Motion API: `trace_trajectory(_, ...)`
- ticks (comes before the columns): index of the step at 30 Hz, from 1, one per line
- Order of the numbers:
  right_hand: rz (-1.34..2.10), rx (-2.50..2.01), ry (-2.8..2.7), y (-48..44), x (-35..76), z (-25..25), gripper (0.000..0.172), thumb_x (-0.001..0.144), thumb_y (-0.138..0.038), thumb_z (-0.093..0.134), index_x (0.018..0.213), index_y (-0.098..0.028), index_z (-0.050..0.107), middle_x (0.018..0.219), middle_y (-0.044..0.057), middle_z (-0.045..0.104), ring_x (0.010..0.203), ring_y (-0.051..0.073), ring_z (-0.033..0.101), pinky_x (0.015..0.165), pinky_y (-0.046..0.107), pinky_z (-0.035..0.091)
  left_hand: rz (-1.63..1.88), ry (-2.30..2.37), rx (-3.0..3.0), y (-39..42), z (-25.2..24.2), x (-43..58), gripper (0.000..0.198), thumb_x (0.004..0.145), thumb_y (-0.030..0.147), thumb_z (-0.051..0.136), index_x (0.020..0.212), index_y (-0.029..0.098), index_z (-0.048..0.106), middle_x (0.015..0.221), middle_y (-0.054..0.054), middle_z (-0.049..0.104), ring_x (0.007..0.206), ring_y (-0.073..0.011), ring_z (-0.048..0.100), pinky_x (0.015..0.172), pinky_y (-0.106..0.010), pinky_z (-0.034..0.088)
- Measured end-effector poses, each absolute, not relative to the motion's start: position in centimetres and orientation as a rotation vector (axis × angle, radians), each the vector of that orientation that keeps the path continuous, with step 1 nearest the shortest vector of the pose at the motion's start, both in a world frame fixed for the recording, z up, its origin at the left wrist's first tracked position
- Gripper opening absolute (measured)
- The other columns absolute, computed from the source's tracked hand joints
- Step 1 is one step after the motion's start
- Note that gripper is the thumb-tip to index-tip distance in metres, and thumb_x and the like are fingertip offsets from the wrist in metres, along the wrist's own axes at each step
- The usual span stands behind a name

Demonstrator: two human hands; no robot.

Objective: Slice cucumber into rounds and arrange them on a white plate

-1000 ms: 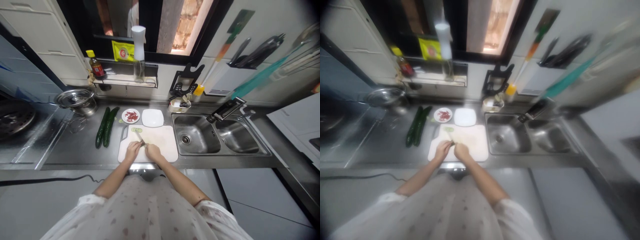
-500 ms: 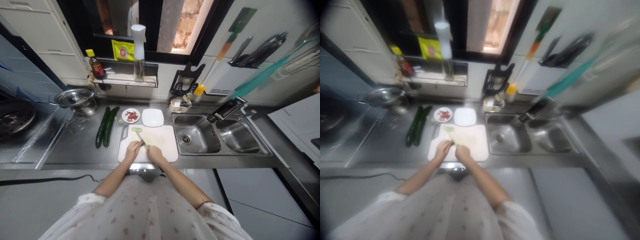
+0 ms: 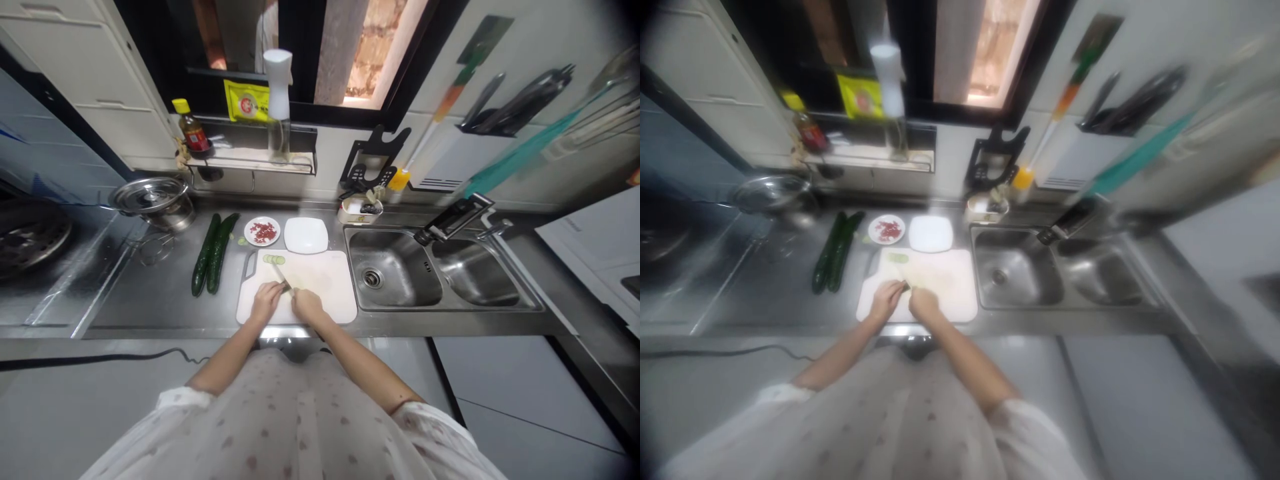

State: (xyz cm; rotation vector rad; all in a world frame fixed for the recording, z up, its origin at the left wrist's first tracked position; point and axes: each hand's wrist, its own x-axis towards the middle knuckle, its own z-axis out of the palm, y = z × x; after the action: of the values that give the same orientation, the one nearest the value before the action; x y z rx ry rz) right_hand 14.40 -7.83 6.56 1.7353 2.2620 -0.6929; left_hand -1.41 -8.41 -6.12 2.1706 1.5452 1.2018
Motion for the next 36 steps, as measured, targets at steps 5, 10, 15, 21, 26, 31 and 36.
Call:
trace_trajectory(5,-0.667,1.711,2.258,-9.1,15.5,6.5,0.032,0.092,-0.018,0.036,0.114,-0.013,0.059,0.101,0.015,0.069,0.096,0.022,0.064,0.079,0.029,0.046,1.198,1.55,2.167,-8.4,-6.0,-1.4,0.026,0.093,0.025,0.048,0.109,0.022,0.068,0.103,-0.008,0.068,0.098,-0.0192,0.059,0.088,-0.038,0.051)
trace_trajectory(10,-0.658,1.719,2.263,-8.2,14.8,6.2,0.031,0.091,-0.016,0.037,0.112,-0.013,0.06,0.103,0.014,0.069,0.097,0.022,0.064,0.079,0.03,0.047,1.201,1.555,2.162,-8.5,-6.0,-1.4,0.026,0.093,0.025,0.047,0.11,0.023,0.068,0.103,-0.008,0.068,0.098,-0.0196,0.059,0.088,-0.038,0.051)
trace_trajectory(15,-0.696,1.743,2.273,-6.8,13.6,6.2,0.032,0.09,-0.014,0.037,0.11,-0.013,0.062,0.102,0.014,0.069,0.097,0.021,0.065,0.079,0.028,0.047,1.193,1.545,2.164,-8.5,-6.1,-1.4,0.027,0.093,0.026,0.047,0.111,0.023,0.067,0.105,-0.008,0.067,0.1,-0.0202,0.059,0.09,-0.04,0.05)
trace_trajectory(21,-0.726,1.749,2.289,-6.4,13.2,6.2,0.032,0.091,-0.013,0.036,0.11,-0.013,0.062,0.103,0.013,0.069,0.098,0.021,0.065,0.079,0.028,0.046,1.19,1.537,2.165,-8.4,-6.0,-1.4,0.026,0.093,0.025,0.048,0.111,0.023,0.067,0.105,-0.008,0.067,0.1,-0.0198,0.059,0.091,-0.039,0.05)
trace_trajectory(26,-0.691,1.741,2.235,-8.1,14.6,6.0,0.033,0.091,-0.015,0.037,0.114,-0.013,0.06,0.104,0.015,0.069,0.098,0.022,0.064,0.08,0.03,0.046,1.185,1.556,2.173,-8.4,-6.2,-1.4,0.026,0.093,0.025,0.048,0.11,0.023,0.067,0.105,-0.008,0.067,0.1,-0.0203,0.059,0.089,-0.039,0.05)
trace_trajectory(31,-0.665,1.728,2.254,-9.1,15.4,5.7,0.032,0.091,-0.015,0.036,0.111,-0.013,0.061,0.101,0.015,0.069,0.097,0.022,0.065,0.078,0.029,0.046,1.192,1.556,2.169,-8.4,-6.2,-1.4,0.025,0.093,0.024,0.049,0.11,0.023,0.067,0.105,-0.007,0.068,0.099,-0.0198,0.059,0.088,-0.039,0.05)
trace_trajectory(36,-0.682,1.742,2.262,-8.0,14.3,5.7,0.033,0.091,-0.014,0.036,0.112,-0.013,0.061,0.103,0.015,0.069,0.099,0.022,0.064,0.08,0.029,0.046,1.198,1.548,2.157,-8.4,-6.1,-1.4,0.026,0.093,0.025,0.048,0.11,0.023,0.067,0.105,-0.007,0.067,0.099,-0.0197,0.059,0.089,-0.039,0.05)
